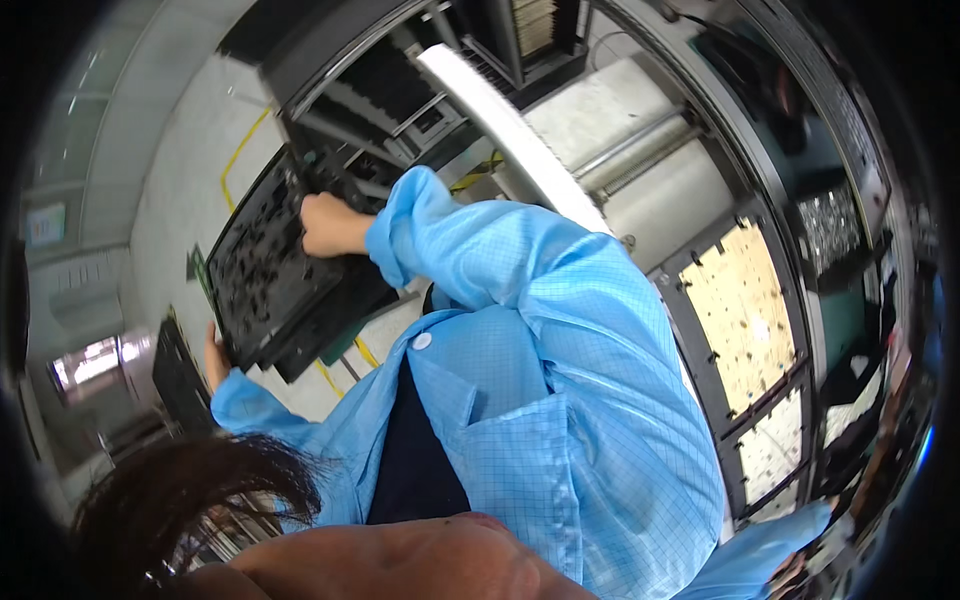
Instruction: Manually placing small electronic components into an array on a panel at a manufacturing workstation.
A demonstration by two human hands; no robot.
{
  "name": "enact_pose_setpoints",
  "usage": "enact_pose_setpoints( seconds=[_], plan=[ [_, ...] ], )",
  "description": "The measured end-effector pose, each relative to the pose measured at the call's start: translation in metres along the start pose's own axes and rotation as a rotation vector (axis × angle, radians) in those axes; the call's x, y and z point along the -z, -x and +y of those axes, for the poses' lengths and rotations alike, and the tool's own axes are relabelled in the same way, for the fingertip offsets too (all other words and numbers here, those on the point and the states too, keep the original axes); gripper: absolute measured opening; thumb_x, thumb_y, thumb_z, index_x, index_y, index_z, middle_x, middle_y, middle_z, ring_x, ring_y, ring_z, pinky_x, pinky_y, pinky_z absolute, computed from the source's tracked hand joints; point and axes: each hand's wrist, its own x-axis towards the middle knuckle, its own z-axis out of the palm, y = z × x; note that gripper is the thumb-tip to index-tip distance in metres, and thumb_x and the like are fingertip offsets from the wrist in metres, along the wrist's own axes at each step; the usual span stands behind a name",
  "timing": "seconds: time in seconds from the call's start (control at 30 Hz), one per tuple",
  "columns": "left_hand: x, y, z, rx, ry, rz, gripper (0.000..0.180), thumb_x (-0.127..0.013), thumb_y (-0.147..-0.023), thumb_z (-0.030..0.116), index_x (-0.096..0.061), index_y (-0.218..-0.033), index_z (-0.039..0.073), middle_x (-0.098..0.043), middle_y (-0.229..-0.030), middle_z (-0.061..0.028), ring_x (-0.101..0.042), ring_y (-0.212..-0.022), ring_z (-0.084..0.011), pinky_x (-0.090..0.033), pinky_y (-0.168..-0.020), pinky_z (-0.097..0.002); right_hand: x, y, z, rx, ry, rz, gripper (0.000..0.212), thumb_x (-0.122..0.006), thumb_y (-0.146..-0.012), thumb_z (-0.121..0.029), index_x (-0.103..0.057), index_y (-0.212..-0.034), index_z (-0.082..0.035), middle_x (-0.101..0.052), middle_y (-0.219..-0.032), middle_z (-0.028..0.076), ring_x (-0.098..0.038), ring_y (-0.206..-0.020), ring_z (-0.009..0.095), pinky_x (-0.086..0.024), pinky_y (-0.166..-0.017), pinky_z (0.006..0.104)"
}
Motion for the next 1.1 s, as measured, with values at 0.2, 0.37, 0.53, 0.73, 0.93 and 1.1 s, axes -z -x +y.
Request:
enact_pose_setpoints(
  seconds=[0.2, 0.37, 0.53, 0.73, 0.93, 1.1],
  plan=[
    [-0.086, 0.047, 0.034, -0.463, -0.008, -0.148, 0.056, -0.054, -0.093, 0.044, -0.059, -0.125, -0.002, -0.061, -0.124, -0.0141, -0.060, -0.110, -0.0236, -0.044, -0.099, -0.0339, 0.076, 0.101, 0.020, 0.163, -0.143, 0.468, 0.051, -0.060, -0.077, -0.008, -0.047, -0.125, 0.004, -0.056, -0.115, 0.025, -0.055, -0.107, 0.039, -0.046, -0.093, 0.0442],
    [-0.274, 0.067, 0.076, -1.374, -0.762, -0.249, 0.035, -0.046, -0.094, 0.010, -0.059, -0.125, 0.002, -0.060, -0.125, -0.0169, -0.056, -0.116, -0.0291, -0.041, -0.100, -0.0357, 0.157, 0.227, 0.037, -0.083, -0.187, 0.796, 0.056, -0.057, -0.088, 0.001, -0.036, -0.139, -0.001, -0.054, -0.128, 0.018, -0.063, -0.103, 0.026, -0.051, -0.086, 0.0329],
    [-0.502, 0.117, 0.075, -1.161, -0.606, -0.638, 0.045, -0.060, -0.087, 0.042, -0.067, -0.092, -0.003, -0.064, -0.076, -0.0150, -0.059, -0.073, -0.0197, -0.045, -0.071, -0.0322, 0.180, 0.302, 0.083, -0.410, -0.252, 1.107, 0.055, -0.055, -0.090, 0.003, -0.033, -0.140, 0.002, -0.052, -0.125, 0.019, -0.064, -0.100, 0.021, -0.051, -0.081, 0.0278],
    [-0.631, 0.147, 0.047, -1.119, -0.817, -0.812, 0.054, -0.059, -0.084, 0.045, -0.068, -0.095, -0.007, -0.068, -0.085, -0.0227, -0.066, -0.086, -0.0305, -0.048, -0.077, -0.0374, 0.183, 0.328, 0.130, -0.522, -0.198, 1.338, 0.056, -0.057, -0.089, 0.003, -0.032, -0.139, 0.006, -0.054, -0.123, 0.019, -0.064, -0.088, 0.018, -0.050, -0.073, 0.0263],
    [-0.673, 0.114, 0.028, -1.097, -0.817, -0.843, 0.053, -0.059, -0.085, 0.045, -0.068, -0.097, -0.006, -0.068, -0.087, -0.0223, -0.066, -0.086, -0.0303, -0.047, -0.079, -0.0360, 0.191, 0.323, 0.146, -0.602, 0.026, 1.322, 0.058, -0.059, -0.086, 0.003, -0.032, -0.138, 0.008, -0.060, -0.114, 0.022, -0.061, -0.077, 0.020, -0.048, -0.068, 0.0299],
    [-0.668, 0.134, 0.019, -1.097, -0.830, -0.962, 0.044, -0.060, -0.087, 0.039, -0.064, -0.084, -0.004, -0.061, -0.070, -0.0120, -0.056, -0.072, -0.0197, -0.044, -0.072, -0.0350, 0.195, 0.328, 0.120, -0.636, 0.185, 1.298, 0.064, -0.056, -0.087, 0.003, -0.029, -0.145, 0.003, -0.040, -0.140, 0.032, -0.041, -0.132, 0.043, -0.036, -0.107, 0.0402]
  ],
)
